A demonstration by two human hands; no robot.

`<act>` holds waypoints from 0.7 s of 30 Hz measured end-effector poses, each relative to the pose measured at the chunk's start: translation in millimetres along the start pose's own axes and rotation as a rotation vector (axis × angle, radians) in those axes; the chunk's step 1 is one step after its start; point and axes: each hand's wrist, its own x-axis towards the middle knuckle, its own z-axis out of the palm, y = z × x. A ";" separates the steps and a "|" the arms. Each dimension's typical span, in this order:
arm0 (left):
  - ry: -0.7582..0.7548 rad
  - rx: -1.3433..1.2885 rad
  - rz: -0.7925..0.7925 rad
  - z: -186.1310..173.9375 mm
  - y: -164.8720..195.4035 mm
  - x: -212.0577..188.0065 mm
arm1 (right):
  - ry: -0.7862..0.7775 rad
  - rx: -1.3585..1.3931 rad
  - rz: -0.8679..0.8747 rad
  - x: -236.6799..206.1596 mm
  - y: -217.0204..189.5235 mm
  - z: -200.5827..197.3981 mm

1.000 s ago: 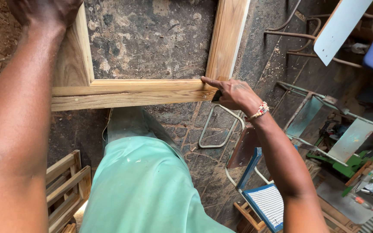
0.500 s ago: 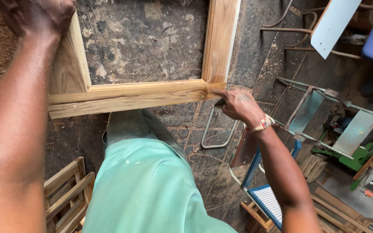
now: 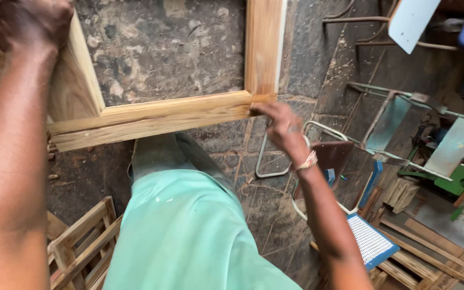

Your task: The person sands a rectangular wooden frame using a sanding block held in the right hand. They systematically smooth the edges and corners of the frame, frequently rotating and flipping the object to access different sides. The person also uses their left hand to wipe away dust from the frame's surface during the process.

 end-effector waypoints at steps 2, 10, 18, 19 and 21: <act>0.008 -0.009 -0.008 -2.6 2.0 -0.3 | -0.080 -0.063 0.024 -22.2 -6.0 9.4; 0.038 -0.035 -0.041 -10.5 7.9 3.7 | 0.149 1.326 0.430 -63.0 -38.2 19.2; 0.044 -0.075 -0.070 -9.4 2.2 9.6 | 0.338 1.995 0.531 -49.9 -131.0 49.2; 0.047 -0.083 -0.068 -8.9 0.6 10.3 | 0.337 2.019 0.515 -48.0 -141.5 53.5; 0.036 -0.086 -0.060 -8.2 -2.4 9.9 | 0.346 2.046 0.499 -44.5 -163.0 63.1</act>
